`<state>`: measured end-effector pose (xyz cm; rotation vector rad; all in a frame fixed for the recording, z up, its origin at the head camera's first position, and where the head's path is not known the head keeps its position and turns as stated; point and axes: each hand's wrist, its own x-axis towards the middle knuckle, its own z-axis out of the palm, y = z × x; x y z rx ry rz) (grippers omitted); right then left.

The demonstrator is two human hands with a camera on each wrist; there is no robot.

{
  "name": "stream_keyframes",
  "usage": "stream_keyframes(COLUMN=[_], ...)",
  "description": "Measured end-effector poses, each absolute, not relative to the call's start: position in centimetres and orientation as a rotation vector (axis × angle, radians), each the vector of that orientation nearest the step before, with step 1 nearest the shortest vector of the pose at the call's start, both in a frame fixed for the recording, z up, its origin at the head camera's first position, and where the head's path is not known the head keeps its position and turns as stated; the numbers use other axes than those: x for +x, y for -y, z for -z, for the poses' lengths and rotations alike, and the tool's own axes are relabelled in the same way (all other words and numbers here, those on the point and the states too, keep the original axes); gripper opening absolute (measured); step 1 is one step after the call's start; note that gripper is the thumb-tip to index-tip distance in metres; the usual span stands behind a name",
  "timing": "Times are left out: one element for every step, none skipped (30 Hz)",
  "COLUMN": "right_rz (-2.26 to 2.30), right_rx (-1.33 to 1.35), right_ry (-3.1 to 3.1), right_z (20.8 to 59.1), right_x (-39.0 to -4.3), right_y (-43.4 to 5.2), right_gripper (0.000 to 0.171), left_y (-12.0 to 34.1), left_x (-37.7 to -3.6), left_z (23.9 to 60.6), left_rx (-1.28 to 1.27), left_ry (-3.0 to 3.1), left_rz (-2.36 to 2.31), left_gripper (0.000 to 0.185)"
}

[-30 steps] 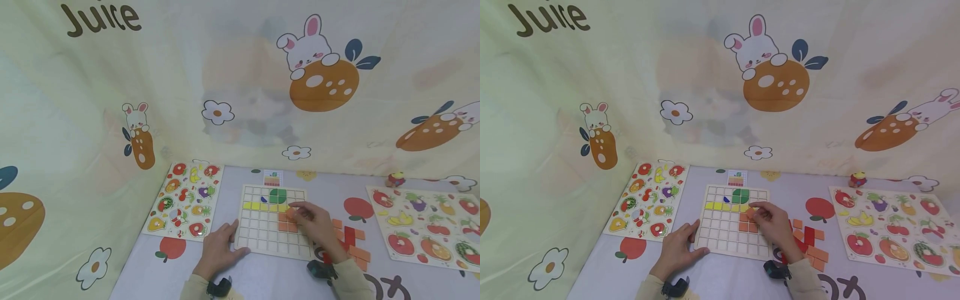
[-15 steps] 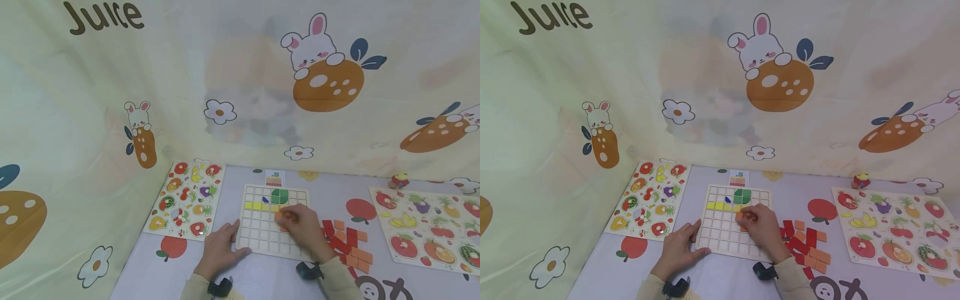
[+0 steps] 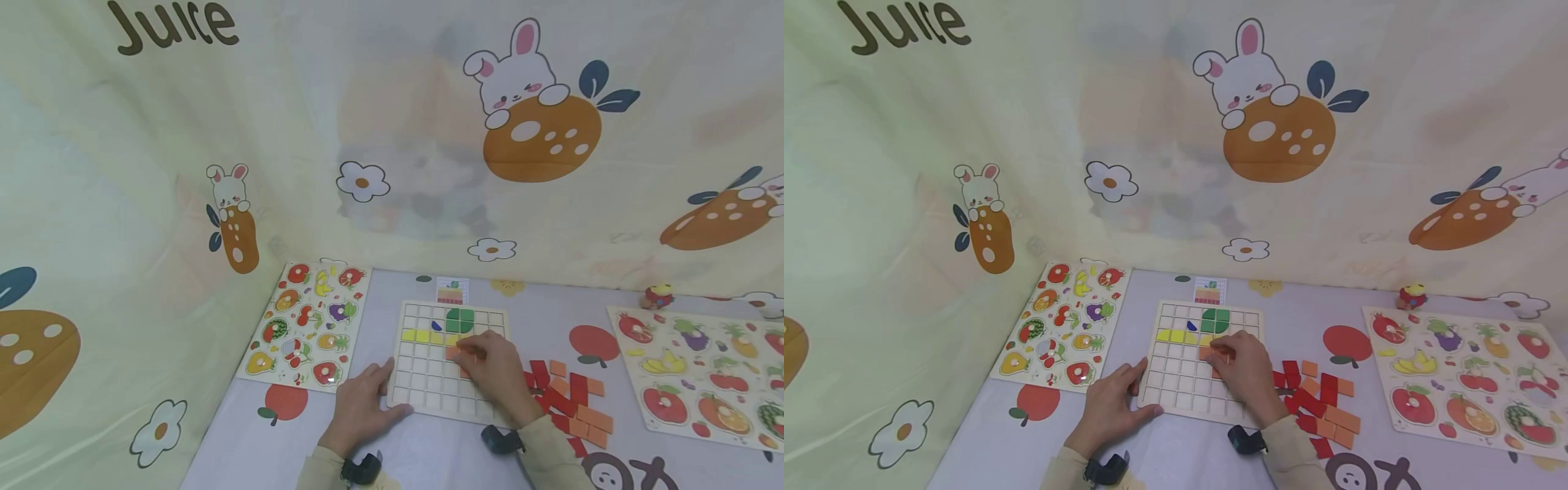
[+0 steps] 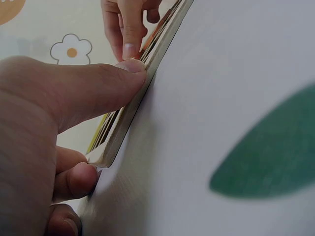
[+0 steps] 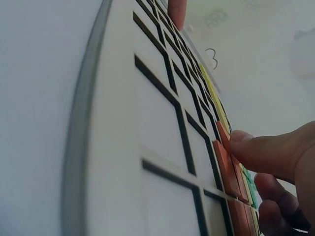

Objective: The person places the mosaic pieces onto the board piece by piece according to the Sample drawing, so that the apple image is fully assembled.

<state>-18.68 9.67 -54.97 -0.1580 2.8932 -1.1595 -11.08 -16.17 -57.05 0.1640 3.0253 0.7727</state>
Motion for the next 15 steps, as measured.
stream_keyframes(right_rz=[1.166,1.166,1.169,1.166,1.159,1.152,1.147,1.141,1.137,1.130,1.128,1.130,1.136,1.151,1.161], right_rx=[-0.155,-0.154,-0.154,-0.160,-0.167,-0.167,-0.168,-0.171,-0.175,-0.177,-0.176,-0.183,-0.192,-0.201,-0.206], right_ry=[-2.891,-2.892,-2.889,-2.892,-2.898,-2.904,-2.911,-2.919,-2.925,-2.932,-2.933,-2.931,-2.924,-2.909,-2.900], right_z=[54.93,54.93,54.92,54.95,54.97,54.99,55.02,55.09,55.12,55.14,55.15,55.21,55.21,55.16,55.10], right_x=[-18.68,-18.69,-18.69,-18.70,-18.71,-18.71,-18.69,-18.71,-18.72,-18.73,-18.76,-18.84,-18.92,-19.00,-19.07], right_y=[-9.72,-9.75,-9.77,-9.77,-9.75,-9.70,-9.65,-9.61,-9.57,-9.54,-9.55,-9.61,-9.73,-9.94,-10.21], right_gripper=[0.034,0.033,0.032,0.031,0.031,0.030,0.030,0.030,0.030,0.030,0.031,0.031,0.031,0.032,0.032], left_y=[16.16,16.14,16.14,16.13,16.13,16.12,16.12,16.11,16.10,16.09,16.08,16.07,16.06,16.05,16.05], left_x=[-11.10,-11.10,-11.10,-11.09,-11.09,-11.08,-11.07,-11.06,-11.06,-11.06,-11.06,-11.04,-11.03,-10.99,-10.94], left_z=[57.02,56.99,56.97,56.95,56.92,56.89,56.87,56.85,56.82,56.82,56.79,56.77,56.76,56.72,56.69], left_rx=[0.165,0.165,0.165,0.166,0.164,0.163,0.163,0.163,0.164,0.164,0.163,0.164,0.162,0.158,0.152], left_ry=[-3.027,-3.028,-3.031,-3.033,-3.034,-3.035,-3.034,-3.033,-3.032,-3.030,-3.028,-3.026,-3.024,-3.022,-3.019], left_rz=[-0.772,-0.774,-0.774,-0.774,-0.773,-0.771,-0.767,-0.765,-0.762,-0.760,-0.759,-0.759,-0.759,-0.761,-0.763], left_gripper=[0.090,0.090,0.090,0.090,0.090,0.090,0.090,0.090,0.090,0.090,0.090,0.090,0.090,0.090,0.090])
